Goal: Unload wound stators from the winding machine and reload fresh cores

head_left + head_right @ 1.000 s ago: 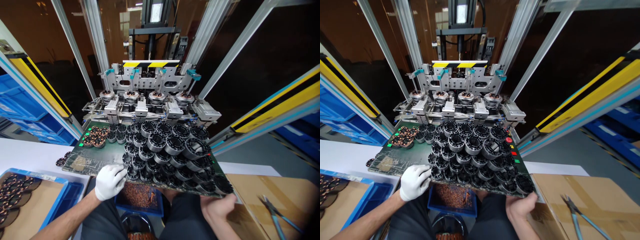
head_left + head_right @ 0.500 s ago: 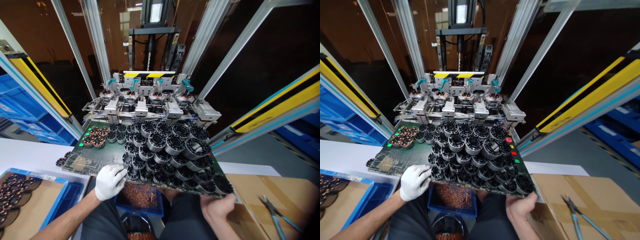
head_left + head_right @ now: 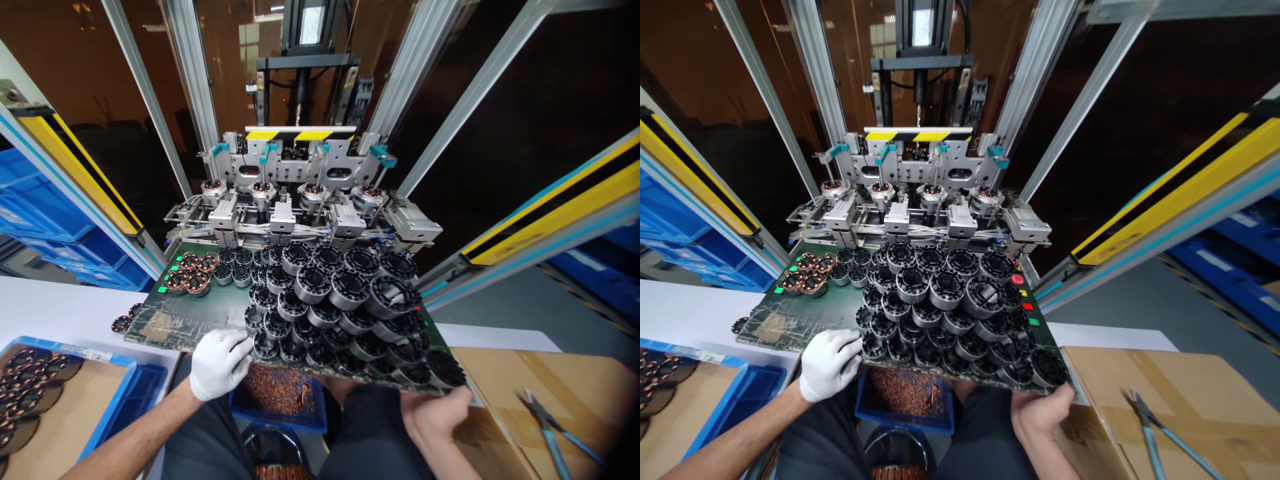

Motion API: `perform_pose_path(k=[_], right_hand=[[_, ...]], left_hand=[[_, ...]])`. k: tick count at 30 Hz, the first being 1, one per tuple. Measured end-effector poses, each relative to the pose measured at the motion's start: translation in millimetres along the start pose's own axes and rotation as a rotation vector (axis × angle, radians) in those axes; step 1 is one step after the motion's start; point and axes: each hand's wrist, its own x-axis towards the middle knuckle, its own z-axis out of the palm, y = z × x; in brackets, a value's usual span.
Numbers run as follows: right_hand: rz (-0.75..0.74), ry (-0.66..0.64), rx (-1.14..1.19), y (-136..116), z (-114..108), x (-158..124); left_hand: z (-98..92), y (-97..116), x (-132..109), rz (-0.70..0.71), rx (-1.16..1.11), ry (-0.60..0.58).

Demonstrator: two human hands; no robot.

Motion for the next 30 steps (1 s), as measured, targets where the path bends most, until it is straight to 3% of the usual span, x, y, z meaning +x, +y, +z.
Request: perform_pose_path(k=[30], right_hand=[[0.037,0.056,0.066,4.7,-5.6,8.5]], left_hand=[[0.7,-0.4,-0.9,0.003,-0.004,-0.002]])
